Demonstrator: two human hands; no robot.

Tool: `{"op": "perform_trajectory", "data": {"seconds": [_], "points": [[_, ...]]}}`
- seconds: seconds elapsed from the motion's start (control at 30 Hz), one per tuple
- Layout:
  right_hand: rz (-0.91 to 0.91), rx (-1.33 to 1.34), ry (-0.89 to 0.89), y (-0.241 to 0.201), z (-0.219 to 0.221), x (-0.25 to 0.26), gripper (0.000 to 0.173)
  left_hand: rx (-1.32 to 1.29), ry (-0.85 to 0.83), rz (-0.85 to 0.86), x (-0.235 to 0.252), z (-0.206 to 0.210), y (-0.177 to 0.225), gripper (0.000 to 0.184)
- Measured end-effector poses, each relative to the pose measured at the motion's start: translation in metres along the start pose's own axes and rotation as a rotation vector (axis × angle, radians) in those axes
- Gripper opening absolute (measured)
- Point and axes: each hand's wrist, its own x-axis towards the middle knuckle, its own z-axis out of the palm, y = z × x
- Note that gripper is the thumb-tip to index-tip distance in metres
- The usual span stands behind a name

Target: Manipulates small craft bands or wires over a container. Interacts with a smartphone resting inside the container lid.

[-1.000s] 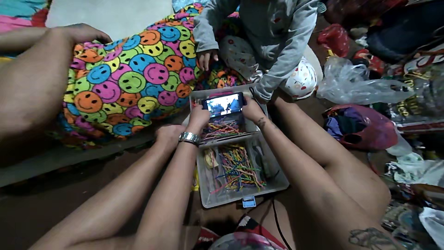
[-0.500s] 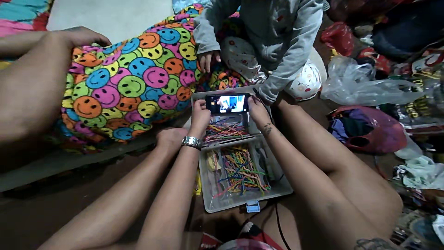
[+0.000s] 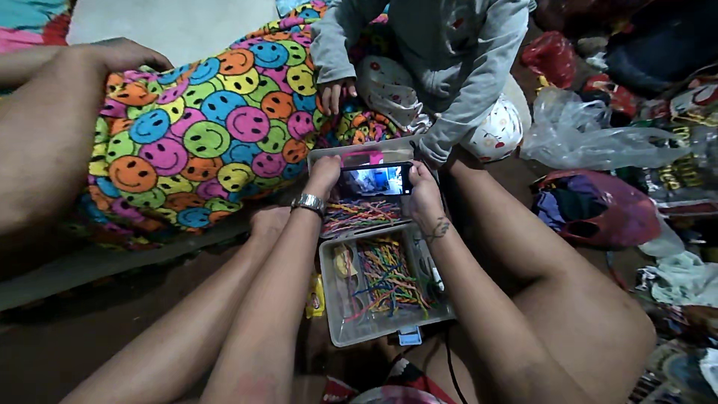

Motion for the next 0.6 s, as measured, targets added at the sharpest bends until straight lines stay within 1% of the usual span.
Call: {"op": "perform_trajectory", "data": {"seconds": [0.07, 0.17, 0.27, 0.37, 0.43, 0.53, 0.6], "points": [[-0.026, 0.042, 0.036, -0.001, -0.004, -0.003, 0.036, 0.002, -0.05, -0.052, 0.017, 0.0, -0.004, 0.043], [-0.042, 0.096, 0.064, -0.001, -0.008, -0.005, 0.033, 0.014, -0.124, -0.037, 0.025, 0.001, -0.004, 0.039], [-0.071, 0.065, 0.048, 0.001, -0.013, -0.002, 0.033, -0.024, -0.083, 0.047, 0.015, 0.002, 0.0, 0.039], [-0.061, 0.039, 0.048, 0.002, -0.015, 0.0, 0.036, -0.101, 0.021, 0.112, 0.009, 0.007, -0.006, 0.039], [-0.051, 0.01, 0.044, 0.002, -0.014, 0.002, 0.038, -0.169, 0.052, 0.076, 0.008, 0.011, -0.008, 0.039], [-0.052, 0.006, 0.014, 0.001, -0.007, 0.007, 0.039, -0.306, 0.043, -0.031, 0.008, 0.013, -0.003, 0.039], [-0.078, 0.042, -0.013, 0.003, 0.001, 0.021, 0.035, -0.381, 0.078, -0.053, 0.008, 0.014, -0.002, 0.033]]}}
